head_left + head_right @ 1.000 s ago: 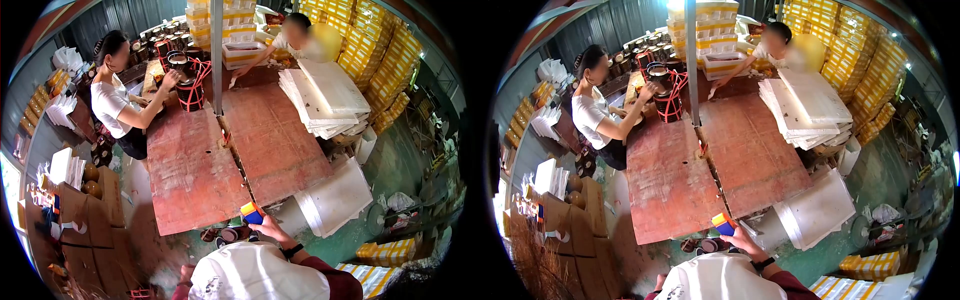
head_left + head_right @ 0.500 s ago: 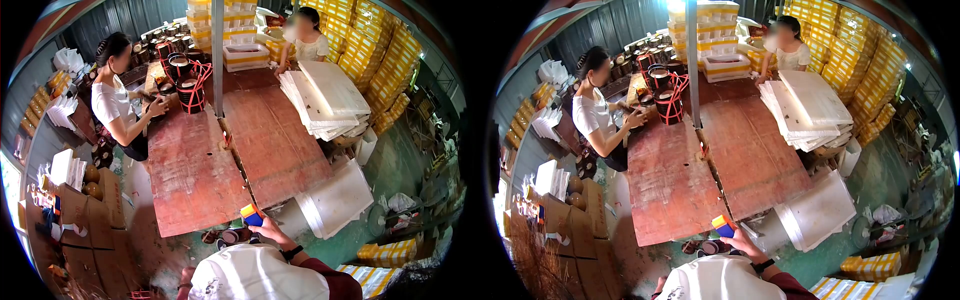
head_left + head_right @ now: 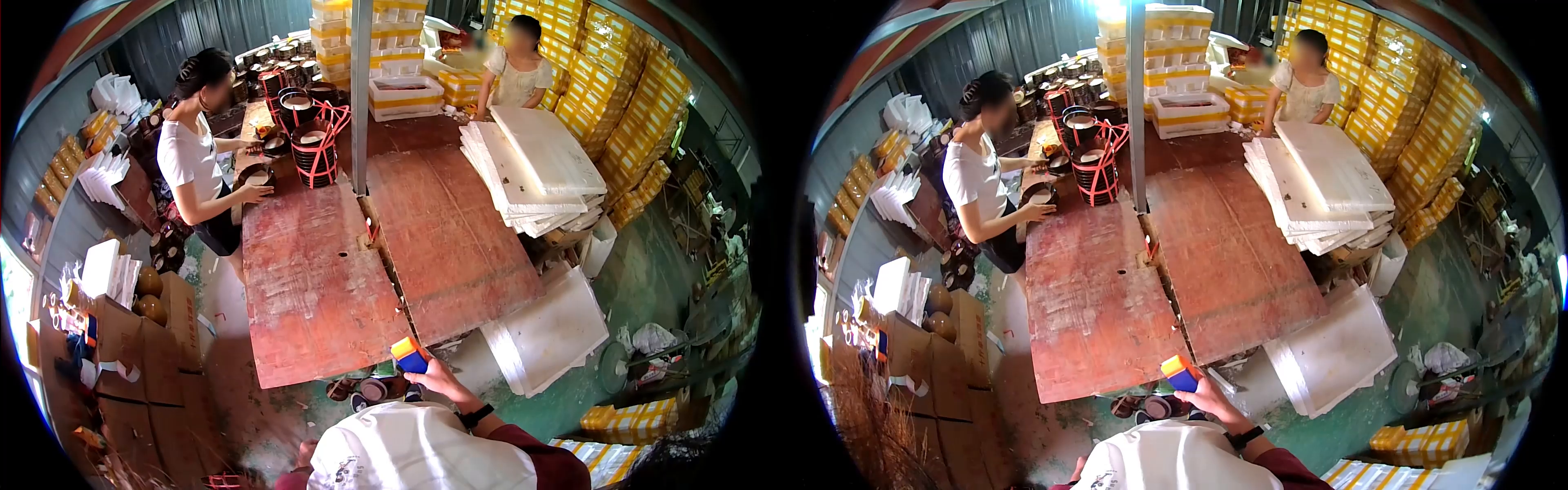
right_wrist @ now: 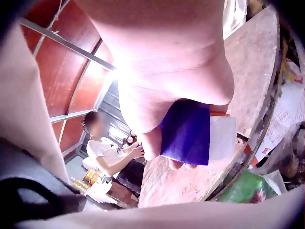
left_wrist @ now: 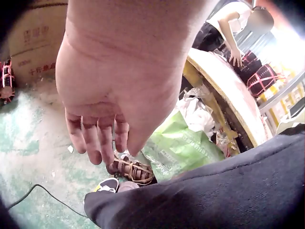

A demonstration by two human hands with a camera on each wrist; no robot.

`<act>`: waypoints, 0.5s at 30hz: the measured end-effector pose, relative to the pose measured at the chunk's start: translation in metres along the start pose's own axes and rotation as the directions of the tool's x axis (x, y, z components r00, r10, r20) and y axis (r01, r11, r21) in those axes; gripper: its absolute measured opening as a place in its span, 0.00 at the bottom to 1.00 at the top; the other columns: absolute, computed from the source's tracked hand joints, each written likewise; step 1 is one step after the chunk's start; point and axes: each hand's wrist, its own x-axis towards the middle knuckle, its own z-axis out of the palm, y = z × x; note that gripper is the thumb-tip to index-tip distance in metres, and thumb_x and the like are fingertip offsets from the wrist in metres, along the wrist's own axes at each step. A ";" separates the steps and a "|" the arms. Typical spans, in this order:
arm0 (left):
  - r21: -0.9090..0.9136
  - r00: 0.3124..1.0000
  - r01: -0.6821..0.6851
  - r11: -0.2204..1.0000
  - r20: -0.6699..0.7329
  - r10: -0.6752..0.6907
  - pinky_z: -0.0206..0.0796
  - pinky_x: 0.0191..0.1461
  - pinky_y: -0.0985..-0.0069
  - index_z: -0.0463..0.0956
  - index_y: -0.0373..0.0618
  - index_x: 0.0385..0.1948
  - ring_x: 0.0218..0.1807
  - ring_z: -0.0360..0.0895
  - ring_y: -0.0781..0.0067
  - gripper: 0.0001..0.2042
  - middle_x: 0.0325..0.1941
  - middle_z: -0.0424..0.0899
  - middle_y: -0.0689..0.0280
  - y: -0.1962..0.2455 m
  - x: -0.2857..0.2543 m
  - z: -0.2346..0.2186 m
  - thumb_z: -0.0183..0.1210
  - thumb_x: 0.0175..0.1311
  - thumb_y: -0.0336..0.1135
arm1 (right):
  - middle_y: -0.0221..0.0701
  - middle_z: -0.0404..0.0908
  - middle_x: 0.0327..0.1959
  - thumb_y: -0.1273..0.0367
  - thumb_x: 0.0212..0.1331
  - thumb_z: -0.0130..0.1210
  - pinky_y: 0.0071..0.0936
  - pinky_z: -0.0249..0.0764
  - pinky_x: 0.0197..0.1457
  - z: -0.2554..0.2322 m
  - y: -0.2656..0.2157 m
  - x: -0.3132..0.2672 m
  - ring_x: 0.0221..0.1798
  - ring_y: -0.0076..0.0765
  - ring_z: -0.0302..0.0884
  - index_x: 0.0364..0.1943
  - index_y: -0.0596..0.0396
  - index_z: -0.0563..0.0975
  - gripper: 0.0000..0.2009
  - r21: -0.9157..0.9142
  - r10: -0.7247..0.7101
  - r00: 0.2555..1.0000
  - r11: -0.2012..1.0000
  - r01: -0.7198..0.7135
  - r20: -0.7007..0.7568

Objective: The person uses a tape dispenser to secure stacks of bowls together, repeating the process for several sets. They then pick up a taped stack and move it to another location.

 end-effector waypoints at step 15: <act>0.405 0.984 0.134 0.905 -0.162 -0.074 0.77 0.40 0.65 0.86 0.39 0.33 0.35 0.87 0.63 0.15 0.32 0.88 0.51 0.012 0.003 0.004 0.65 0.58 0.44 | 0.27 0.83 0.26 0.60 0.53 0.70 0.26 0.75 0.35 -0.001 -0.009 -0.001 0.28 0.23 0.78 0.38 0.56 0.81 0.16 0.034 0.000 1.000 0.999 0.001 -0.025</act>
